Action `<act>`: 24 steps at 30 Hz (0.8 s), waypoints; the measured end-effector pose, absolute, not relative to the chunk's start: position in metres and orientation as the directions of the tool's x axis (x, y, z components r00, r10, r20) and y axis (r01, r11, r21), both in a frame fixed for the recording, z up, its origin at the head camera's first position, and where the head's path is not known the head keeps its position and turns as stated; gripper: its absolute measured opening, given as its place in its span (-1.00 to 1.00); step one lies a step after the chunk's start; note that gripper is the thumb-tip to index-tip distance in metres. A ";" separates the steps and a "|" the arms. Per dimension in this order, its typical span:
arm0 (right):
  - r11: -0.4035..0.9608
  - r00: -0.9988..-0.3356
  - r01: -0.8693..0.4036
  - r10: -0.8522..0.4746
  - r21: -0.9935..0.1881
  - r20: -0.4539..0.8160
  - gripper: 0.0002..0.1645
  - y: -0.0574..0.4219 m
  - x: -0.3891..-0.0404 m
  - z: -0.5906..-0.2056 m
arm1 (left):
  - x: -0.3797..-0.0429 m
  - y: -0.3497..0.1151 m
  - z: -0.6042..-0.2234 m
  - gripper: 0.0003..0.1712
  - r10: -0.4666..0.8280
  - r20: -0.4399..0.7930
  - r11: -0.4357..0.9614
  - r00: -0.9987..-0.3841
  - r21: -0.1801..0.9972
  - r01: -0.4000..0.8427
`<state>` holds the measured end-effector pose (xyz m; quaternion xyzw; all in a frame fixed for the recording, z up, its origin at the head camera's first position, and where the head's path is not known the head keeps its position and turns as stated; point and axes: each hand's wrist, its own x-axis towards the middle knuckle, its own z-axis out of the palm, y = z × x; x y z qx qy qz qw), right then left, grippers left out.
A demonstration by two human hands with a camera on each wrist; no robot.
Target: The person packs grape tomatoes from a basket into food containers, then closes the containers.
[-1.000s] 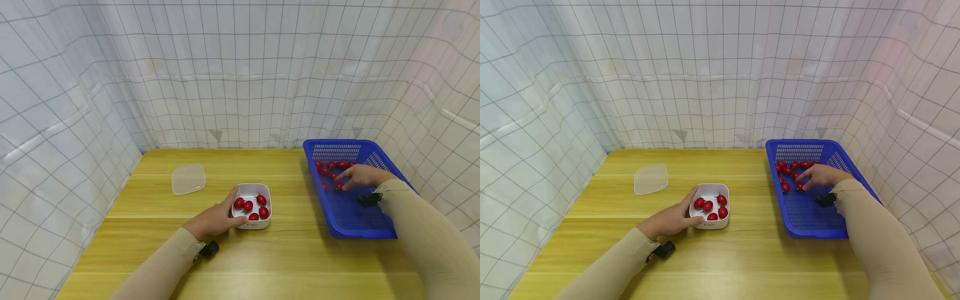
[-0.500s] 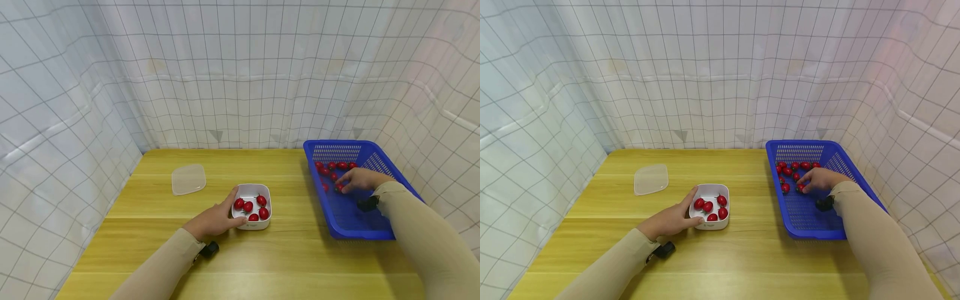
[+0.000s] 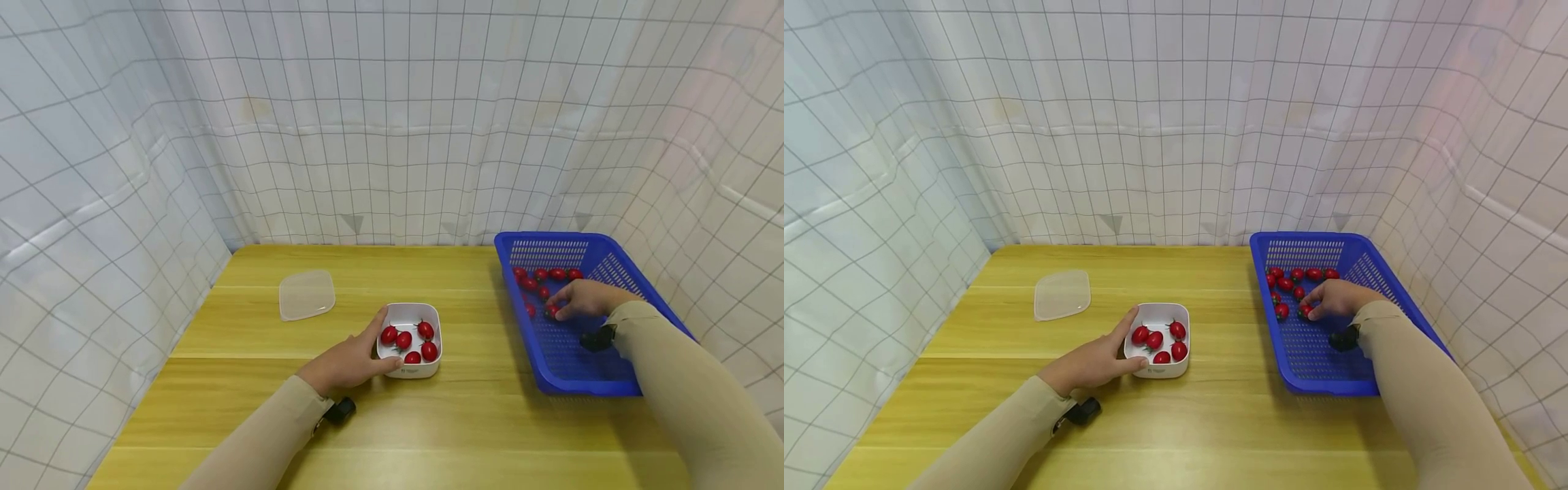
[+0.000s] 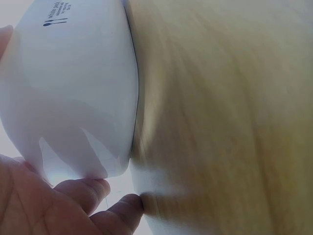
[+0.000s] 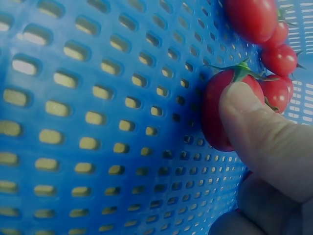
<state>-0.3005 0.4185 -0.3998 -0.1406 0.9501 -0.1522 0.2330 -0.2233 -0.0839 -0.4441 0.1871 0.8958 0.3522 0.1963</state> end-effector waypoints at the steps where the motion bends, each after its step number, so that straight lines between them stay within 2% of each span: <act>1: 0.916 -0.853 -0.193 -0.335 -0.352 -0.401 -0.52 0.418 -0.301 -0.400 | -0.223 -0.084 -0.444 0.23 0.475 -0.217 0.679 -0.853 0.707 0.199; 24: 0.921 -0.851 -0.167 -0.315 -0.352 -0.420 -0.52 0.423 -0.302 -0.408 | -0.224 -0.083 -0.445 0.24 0.460 -0.223 0.691 -0.860 0.698 0.189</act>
